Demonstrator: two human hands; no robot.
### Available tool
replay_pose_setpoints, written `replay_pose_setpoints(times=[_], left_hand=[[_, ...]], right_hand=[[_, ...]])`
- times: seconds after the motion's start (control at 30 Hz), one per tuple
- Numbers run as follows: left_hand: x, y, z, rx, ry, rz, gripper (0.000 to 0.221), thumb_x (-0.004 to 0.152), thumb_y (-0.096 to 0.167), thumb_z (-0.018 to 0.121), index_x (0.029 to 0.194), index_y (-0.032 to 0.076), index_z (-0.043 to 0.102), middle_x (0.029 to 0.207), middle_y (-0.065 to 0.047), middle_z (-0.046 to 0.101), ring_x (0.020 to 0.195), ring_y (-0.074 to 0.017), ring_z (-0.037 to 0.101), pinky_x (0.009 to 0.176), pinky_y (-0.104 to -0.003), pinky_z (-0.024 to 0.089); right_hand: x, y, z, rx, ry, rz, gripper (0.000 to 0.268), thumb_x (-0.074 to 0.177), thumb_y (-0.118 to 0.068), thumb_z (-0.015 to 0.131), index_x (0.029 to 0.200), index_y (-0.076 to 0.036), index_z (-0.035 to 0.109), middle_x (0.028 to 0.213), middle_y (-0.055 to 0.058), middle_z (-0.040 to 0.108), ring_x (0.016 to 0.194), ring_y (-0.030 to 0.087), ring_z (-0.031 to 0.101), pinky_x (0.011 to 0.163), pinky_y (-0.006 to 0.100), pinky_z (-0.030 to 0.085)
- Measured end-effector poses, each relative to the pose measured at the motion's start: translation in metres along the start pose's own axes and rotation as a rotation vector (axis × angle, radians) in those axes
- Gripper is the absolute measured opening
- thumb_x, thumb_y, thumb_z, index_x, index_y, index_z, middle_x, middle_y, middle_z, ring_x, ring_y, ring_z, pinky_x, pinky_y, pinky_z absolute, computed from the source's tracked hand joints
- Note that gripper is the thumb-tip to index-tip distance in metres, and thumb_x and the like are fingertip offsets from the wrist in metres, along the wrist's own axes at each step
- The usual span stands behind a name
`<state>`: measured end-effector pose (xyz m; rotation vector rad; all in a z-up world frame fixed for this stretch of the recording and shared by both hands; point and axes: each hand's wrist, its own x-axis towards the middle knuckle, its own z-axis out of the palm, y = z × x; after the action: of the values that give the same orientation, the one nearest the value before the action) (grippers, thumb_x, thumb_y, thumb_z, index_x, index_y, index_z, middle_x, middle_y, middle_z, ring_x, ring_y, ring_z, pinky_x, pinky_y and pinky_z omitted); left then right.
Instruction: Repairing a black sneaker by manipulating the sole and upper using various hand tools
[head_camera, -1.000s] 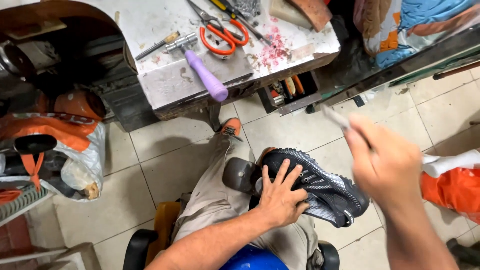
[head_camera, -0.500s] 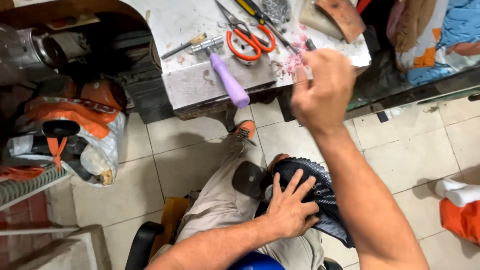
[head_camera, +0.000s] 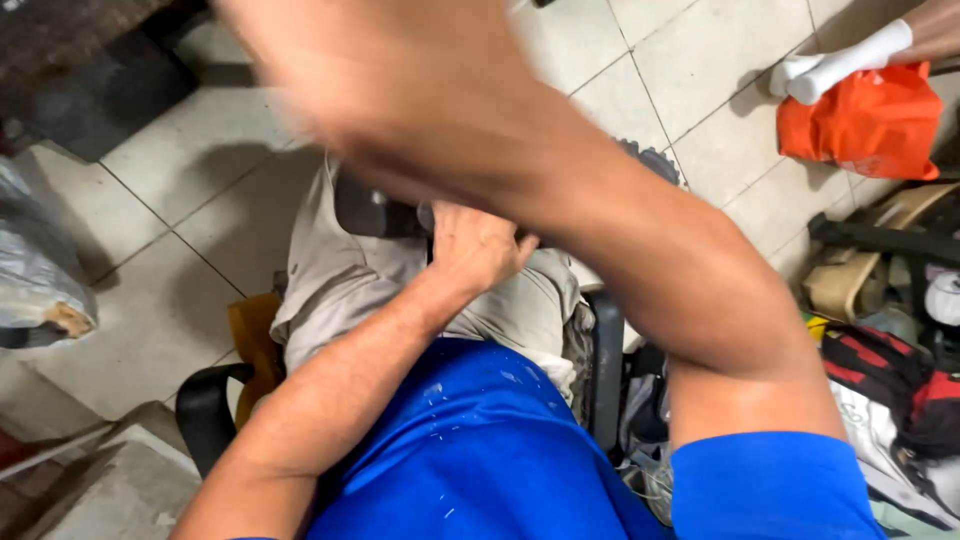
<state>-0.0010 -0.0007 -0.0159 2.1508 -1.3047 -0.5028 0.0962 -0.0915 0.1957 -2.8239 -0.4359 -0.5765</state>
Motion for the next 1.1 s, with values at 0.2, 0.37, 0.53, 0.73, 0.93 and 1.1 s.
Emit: replay_pose_setpoints(times=[0.2,0.37,0.53,0.73,0.93,1.1], left_hand=[[-0.002,0.007,-0.025,-0.011,0.161,0.156,0.034,0.079,0.045,0.09,0.091,0.022,0.067,0.159,-0.016,0.04,0.151,-0.0454,0.021,0.105,-0.089,0.024],[-0.003,0.003,-0.011,-0.057,0.208,0.165,0.032,0.08,0.043,0.088,0.099,0.026,0.07,0.16,-0.012,0.041,0.153,-0.0437,0.021,0.104,-0.088,0.019],[-0.006,0.004,-0.01,-0.041,0.21,0.196,0.034,0.077,0.039,0.09,0.101,0.025,0.07,0.161,-0.013,0.04,0.153,-0.0443,0.021,0.104,-0.089,0.019],[-0.005,0.005,-0.01,0.001,0.223,0.183,0.037,0.079,0.043,0.09,0.105,0.026,0.071,0.161,-0.014,0.04,0.154,-0.0443,0.021,0.105,-0.088,0.017],[-0.003,0.004,-0.01,-0.007,0.247,0.195,0.042,0.074,0.043,0.093,0.106,0.025,0.072,0.16,-0.014,0.041,0.154,-0.0445,0.021,0.104,-0.088,0.018],[-0.004,0.006,-0.013,0.0,0.258,0.205,0.041,0.074,0.042,0.093,0.106,0.025,0.072,0.159,-0.015,0.042,0.152,-0.046,0.023,0.103,-0.088,0.021]], right_hand=[[-0.196,-0.056,-0.076,0.495,0.257,0.919,0.052,0.099,-0.04,0.061,0.128,0.002,0.054,0.074,0.002,0.058,0.056,0.006,0.047,0.048,0.021,0.037],[-0.356,-0.122,0.01,0.929,0.554,1.173,0.039,0.098,-0.011,0.063,0.129,0.008,0.05,0.094,0.026,0.065,0.054,0.014,0.063,0.05,0.026,0.056],[-0.349,-0.132,0.027,0.49,0.376,1.02,0.034,0.101,-0.002,0.052,0.132,0.014,0.053,0.083,0.027,0.071,0.055,0.023,0.068,0.047,0.034,0.054],[-0.33,-0.12,0.018,0.099,0.207,0.861,0.034,0.102,-0.006,0.056,0.133,0.008,0.064,0.089,0.02,0.071,0.058,0.029,0.066,0.047,0.038,0.052],[-0.338,-0.112,0.029,0.057,0.167,0.841,0.035,0.104,-0.008,0.055,0.136,0.003,0.065,0.088,0.018,0.068,0.057,0.028,0.063,0.045,0.036,0.048],[-0.326,-0.109,0.019,0.071,0.119,0.841,0.034,0.103,-0.004,0.055,0.134,0.002,0.067,0.082,0.018,0.065,0.052,0.023,0.057,0.041,0.033,0.044]])
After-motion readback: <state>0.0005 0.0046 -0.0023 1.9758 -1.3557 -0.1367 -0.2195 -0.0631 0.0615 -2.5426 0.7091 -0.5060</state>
